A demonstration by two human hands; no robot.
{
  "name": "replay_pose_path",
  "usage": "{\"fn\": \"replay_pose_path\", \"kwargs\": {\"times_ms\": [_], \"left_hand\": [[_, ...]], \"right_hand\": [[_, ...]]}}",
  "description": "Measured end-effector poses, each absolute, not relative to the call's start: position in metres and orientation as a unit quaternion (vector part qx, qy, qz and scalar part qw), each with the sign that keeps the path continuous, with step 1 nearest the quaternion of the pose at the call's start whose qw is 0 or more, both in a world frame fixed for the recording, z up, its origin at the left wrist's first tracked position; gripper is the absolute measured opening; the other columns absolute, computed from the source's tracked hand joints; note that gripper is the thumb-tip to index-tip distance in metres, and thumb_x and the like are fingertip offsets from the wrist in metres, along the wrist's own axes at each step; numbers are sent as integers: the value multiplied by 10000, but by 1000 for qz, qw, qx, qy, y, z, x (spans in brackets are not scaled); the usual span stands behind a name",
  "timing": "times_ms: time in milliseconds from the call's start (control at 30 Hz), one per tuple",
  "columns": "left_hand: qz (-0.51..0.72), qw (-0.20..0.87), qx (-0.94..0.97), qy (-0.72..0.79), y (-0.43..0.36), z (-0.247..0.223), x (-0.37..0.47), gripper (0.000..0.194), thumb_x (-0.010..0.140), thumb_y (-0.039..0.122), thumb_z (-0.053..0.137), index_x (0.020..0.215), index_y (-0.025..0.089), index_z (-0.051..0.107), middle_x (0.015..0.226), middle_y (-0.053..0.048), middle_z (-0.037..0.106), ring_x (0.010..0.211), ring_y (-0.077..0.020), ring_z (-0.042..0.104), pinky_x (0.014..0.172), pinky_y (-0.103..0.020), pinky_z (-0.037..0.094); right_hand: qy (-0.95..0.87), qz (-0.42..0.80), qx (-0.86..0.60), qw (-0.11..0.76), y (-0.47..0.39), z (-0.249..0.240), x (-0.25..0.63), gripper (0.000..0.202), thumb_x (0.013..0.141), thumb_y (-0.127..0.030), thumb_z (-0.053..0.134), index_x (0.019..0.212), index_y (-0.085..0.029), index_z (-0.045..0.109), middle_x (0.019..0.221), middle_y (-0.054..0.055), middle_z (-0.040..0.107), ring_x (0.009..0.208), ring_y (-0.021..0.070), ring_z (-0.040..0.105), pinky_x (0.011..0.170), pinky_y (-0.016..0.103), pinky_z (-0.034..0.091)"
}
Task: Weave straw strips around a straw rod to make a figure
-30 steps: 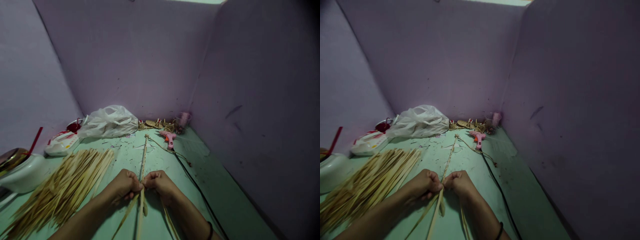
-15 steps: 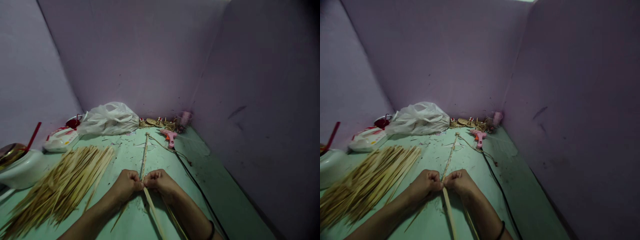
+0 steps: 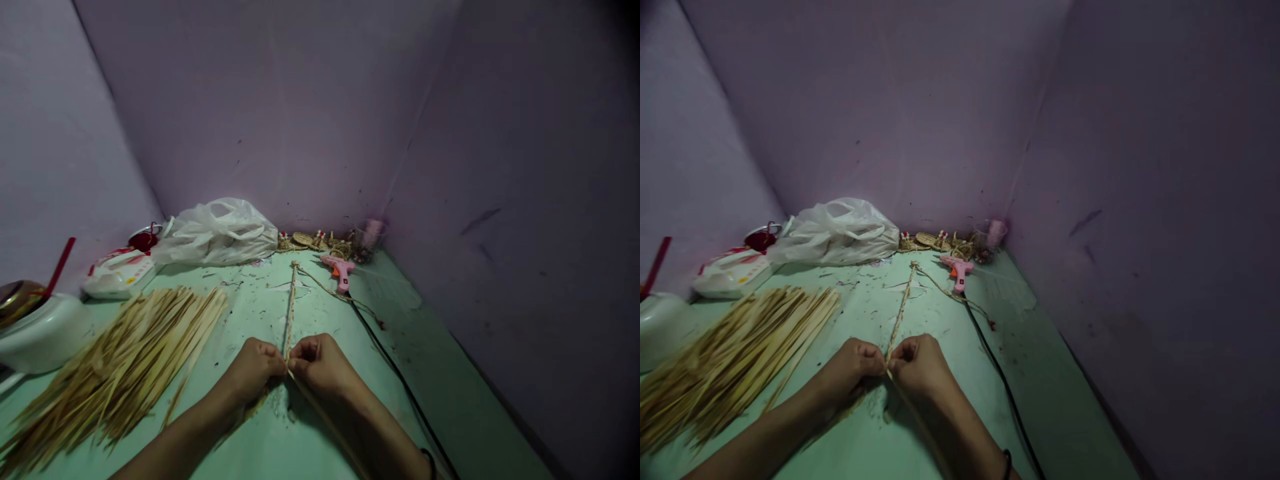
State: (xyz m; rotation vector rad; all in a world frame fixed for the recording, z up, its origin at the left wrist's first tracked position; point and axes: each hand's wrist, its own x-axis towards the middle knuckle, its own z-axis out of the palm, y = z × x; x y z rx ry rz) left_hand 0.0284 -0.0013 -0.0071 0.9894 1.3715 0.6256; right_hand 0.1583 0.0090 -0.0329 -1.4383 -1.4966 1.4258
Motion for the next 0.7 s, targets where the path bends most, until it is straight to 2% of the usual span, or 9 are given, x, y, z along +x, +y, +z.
{"fn": "replay_pose_path", "kwargs": {"times_ms": [167, 300, 500, 700], "left_hand": [[272, 612, 473, 572, -1, -13, 26, 112, 479, 216, 519, 422, 142, 458, 324, 77, 310, 341, -25, 206, 390, -201, 114], [263, 592, 483, 589, -2, -12, 27, 96, 490, 180, 464, 404, 143, 441, 321, 75, 289, 349, -29, 198, 394, -206, 115], [259, 530, 526, 613, -3, -17, 34, 106, 503, 166, 446, 401, 137, 450, 343, 66, 298, 372, -38, 223, 393, -199, 120], [301, 588, 456, 596, -5, -13, 33, 86, 458, 145, 433, 398, 132, 493, 300, 55, 328, 330, -43, 229, 368, -196, 124]], "right_hand": [[-647, 437, -566, 266, 5, -28, 160, 150, 582, -166, 483, 616, -122, 621, 567, 25, 586, 505, 93, 469, 461, 187, 310], [-699, 365, -565, 246, 1, -16, 159, 163, 610, -158, 472, 631, -133, 631, 564, 24, 597, 504, 87, 475, 458, 178, 291], [-679, 296, -652, 163, -10, 3, 162, 167, 609, -223, 505, 610, -142, 652, 540, 63, 614, 493, 111, 498, 439, 198, 249], [-766, 204, -593, 141, -25, 10, 153, 219, 644, -196, 450, 624, -138, 660, 600, 105, 646, 496, 129, 524, 434, 230, 197]]}}
